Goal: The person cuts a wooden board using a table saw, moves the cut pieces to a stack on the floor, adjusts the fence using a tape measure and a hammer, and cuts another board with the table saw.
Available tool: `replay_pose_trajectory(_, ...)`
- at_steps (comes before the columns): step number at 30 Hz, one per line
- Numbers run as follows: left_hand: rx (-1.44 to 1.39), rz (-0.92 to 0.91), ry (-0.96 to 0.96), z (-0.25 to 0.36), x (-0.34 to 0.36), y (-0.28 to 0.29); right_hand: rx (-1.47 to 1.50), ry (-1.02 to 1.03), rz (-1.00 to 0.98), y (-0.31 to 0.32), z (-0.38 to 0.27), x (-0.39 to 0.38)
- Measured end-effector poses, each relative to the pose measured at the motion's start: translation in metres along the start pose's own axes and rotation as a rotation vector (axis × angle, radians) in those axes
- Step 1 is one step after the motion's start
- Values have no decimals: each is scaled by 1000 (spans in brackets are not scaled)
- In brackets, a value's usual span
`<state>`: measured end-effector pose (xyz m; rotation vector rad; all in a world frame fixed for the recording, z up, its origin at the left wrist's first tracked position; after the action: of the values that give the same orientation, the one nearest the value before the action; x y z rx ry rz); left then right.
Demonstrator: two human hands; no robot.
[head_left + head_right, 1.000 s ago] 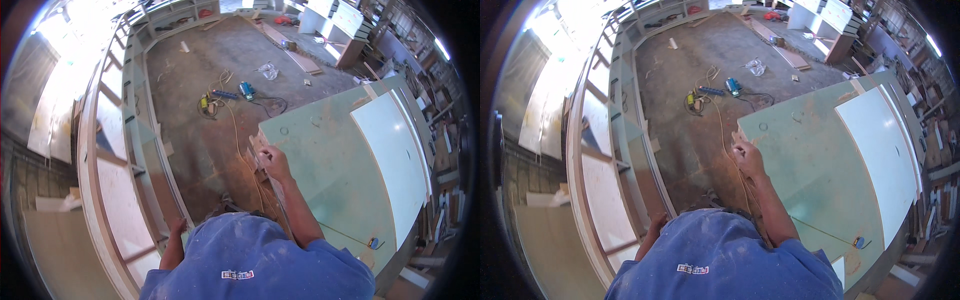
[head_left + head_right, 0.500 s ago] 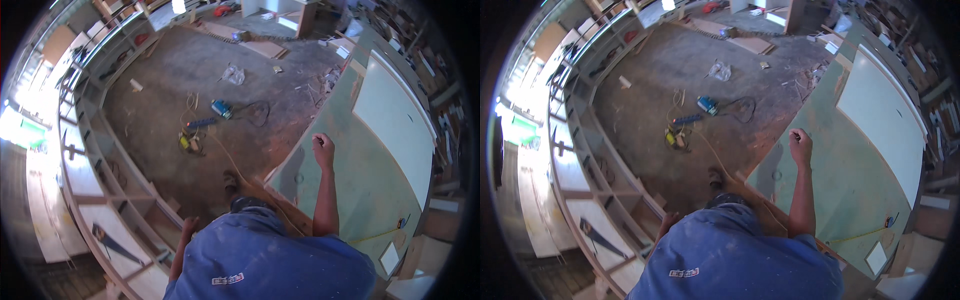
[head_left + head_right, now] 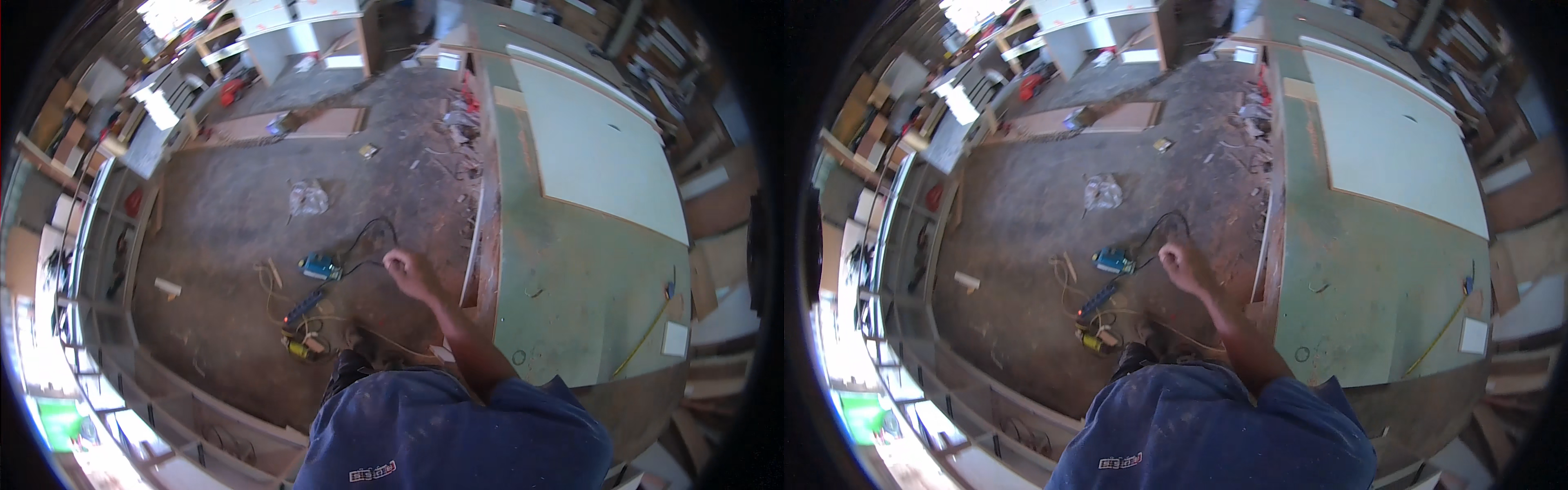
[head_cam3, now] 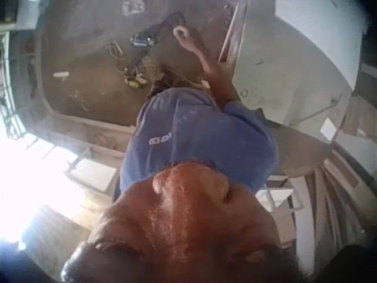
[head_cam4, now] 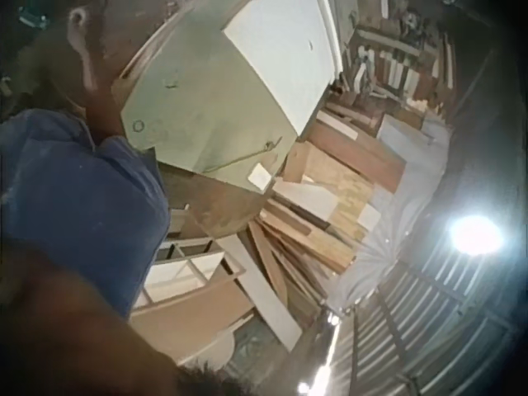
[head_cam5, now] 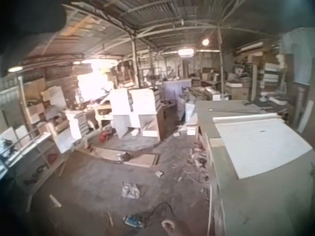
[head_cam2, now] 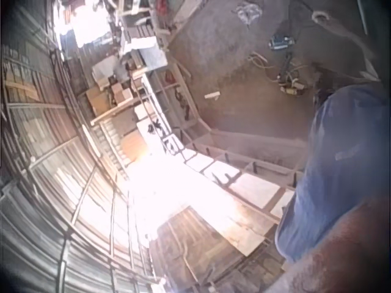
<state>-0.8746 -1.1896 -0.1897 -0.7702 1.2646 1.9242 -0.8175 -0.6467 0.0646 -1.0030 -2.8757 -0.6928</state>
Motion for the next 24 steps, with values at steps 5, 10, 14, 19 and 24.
replay_pose_trajectory(5,172,-71,-130,90,119,85,-150,-169,-33,-21,62,-1)
replay_pose_trajectory(10,452,-105,-300,206,249,169,-292,-440,-14,7,103,19)
replay_pose_trajectory(14,1045,-90,-629,324,341,209,-469,-513,139,50,106,69)
replay_pose_trajectory(19,875,20,-764,485,429,240,-346,-535,381,104,100,131)
replay_pose_trajectory(24,615,37,-799,691,387,202,-388,-624,623,164,138,161)
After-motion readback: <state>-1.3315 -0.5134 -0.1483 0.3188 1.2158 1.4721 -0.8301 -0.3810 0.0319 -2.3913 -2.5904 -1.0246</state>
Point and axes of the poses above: each hand's wrist, its own x-axis towards the middle knuckle, its own y-axis out of the back of the hand, z = x × y, the point moved 6 cm from there along x, towards the middle knuckle, and after that the axes turned 4 degrees about -z, right-handed, at the moved point
